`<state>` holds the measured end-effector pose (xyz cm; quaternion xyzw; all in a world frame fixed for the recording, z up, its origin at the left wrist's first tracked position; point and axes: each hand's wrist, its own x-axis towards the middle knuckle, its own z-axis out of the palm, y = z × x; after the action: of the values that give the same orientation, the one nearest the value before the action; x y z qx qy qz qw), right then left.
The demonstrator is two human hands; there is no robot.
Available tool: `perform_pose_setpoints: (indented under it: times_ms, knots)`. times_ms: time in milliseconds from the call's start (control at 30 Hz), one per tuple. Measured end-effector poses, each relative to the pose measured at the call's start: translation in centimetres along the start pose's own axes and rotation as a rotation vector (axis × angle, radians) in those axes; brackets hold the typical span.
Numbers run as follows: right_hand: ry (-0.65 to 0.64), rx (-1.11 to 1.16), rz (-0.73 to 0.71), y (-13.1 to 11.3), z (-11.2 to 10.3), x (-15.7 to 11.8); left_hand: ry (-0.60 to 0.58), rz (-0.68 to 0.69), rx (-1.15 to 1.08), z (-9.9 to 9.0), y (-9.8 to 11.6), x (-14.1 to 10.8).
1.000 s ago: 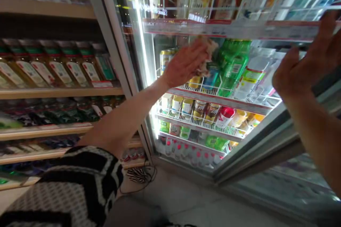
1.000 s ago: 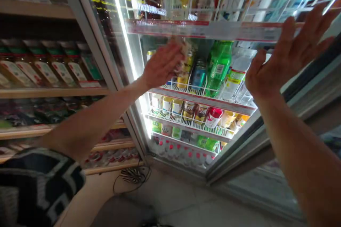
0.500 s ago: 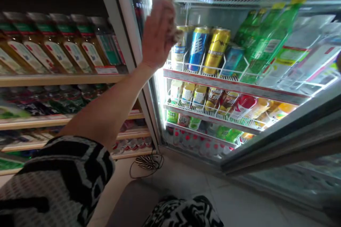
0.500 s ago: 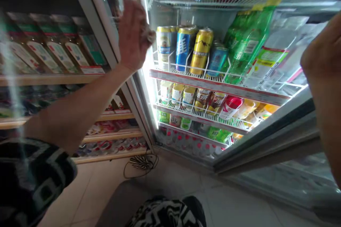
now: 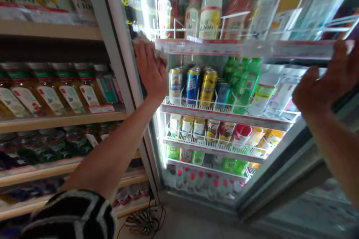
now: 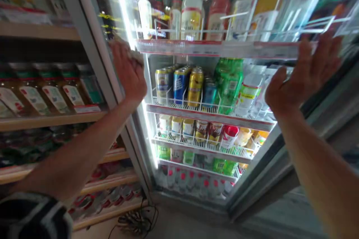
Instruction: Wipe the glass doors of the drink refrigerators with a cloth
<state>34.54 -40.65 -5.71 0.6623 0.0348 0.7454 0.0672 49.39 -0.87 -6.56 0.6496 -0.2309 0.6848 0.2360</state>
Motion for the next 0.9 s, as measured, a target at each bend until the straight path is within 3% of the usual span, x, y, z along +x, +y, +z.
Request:
perform_pose_setpoints:
  times_ms: [100, 167, 200, 267, 333, 367, 400, 433, 500, 567, 600, 633, 733, 767, 800, 833, 900]
  knots:
    - [-0.047, -0.075, 0.018, -1.7, -0.1, 0.7, -0.097, 0.361, -0.098, 0.4, 4.2, -2.3]
    - [-0.032, -0.093, 0.081, -2.7, -0.2, 1.0, -0.29, 0.651, -0.133, 0.3, 5.0, -3.7]
    - [-0.023, -0.099, 0.108, -3.1, -0.2, 1.1, -0.34, 0.702, -0.126, 0.2, 4.5, -3.8]
    - [-0.012, -0.098, 0.129, -3.5, -0.2, 1.2, -0.272, 0.514, -0.077, -0.3, 2.4, -2.8]
    - [-0.001, -0.09, 0.132, -3.7, -0.1, 1.2, -0.05, 0.149, -0.014, -0.7, 0.8, -1.6]
    - [0.009, -0.084, 0.127, -3.7, -0.1, 1.2, 0.02, 0.036, -0.001, -0.8, 0.7, -1.3]
    - [0.018, -0.079, 0.118, -3.7, -0.1, 1.2, 0.022, 0.019, -0.006, -0.7, 1.2, -1.5]
    - [0.024, -0.078, 0.111, -3.7, 0.0, 1.2, -0.028, 0.085, -0.027, -0.6, 2.0, -2.0]
    - [0.023, -0.079, 0.109, -3.7, 0.0, 1.2, -0.245, 0.439, -0.101, -0.4, 4.0, -3.7]
    - [0.016, -0.085, 0.118, -3.7, 0.0, 1.3, -0.343, 0.685, -0.149, -0.3, 4.5, -4.7]
    - [0.016, -0.086, 0.12, -3.8, 0.0, 1.3, -0.339, 0.684, -0.15, -0.4, 4.0, -4.6]
    - [0.019, -0.083, 0.116, -3.8, 0.0, 1.3, -0.295, 0.566, -0.133, -0.6, 3.1, -4.3]
    - [0.034, -0.079, 0.101, -3.8, 0.0, 1.3, 0.009, 0.011, -0.047, -0.7, 0.9, -2.7]
    - [0.033, -0.084, 0.107, -3.8, 0.0, 1.3, 0.062, -0.052, -0.036, -0.7, 0.9, -2.6]
    - [0.033, -0.092, 0.116, -3.8, 0.0, 1.3, 0.059, -0.009, -0.041, -0.6, 1.3, -2.8]
    - [0.031, -0.099, 0.123, -3.8, 0.0, 1.3, -0.007, 0.127, -0.059, -0.6, 1.9, -3.3]
    - [0.031, -0.107, 0.127, -3.8, 0.0, 1.3, -0.192, 0.503, -0.115, -0.5, 2.8, -4.4]
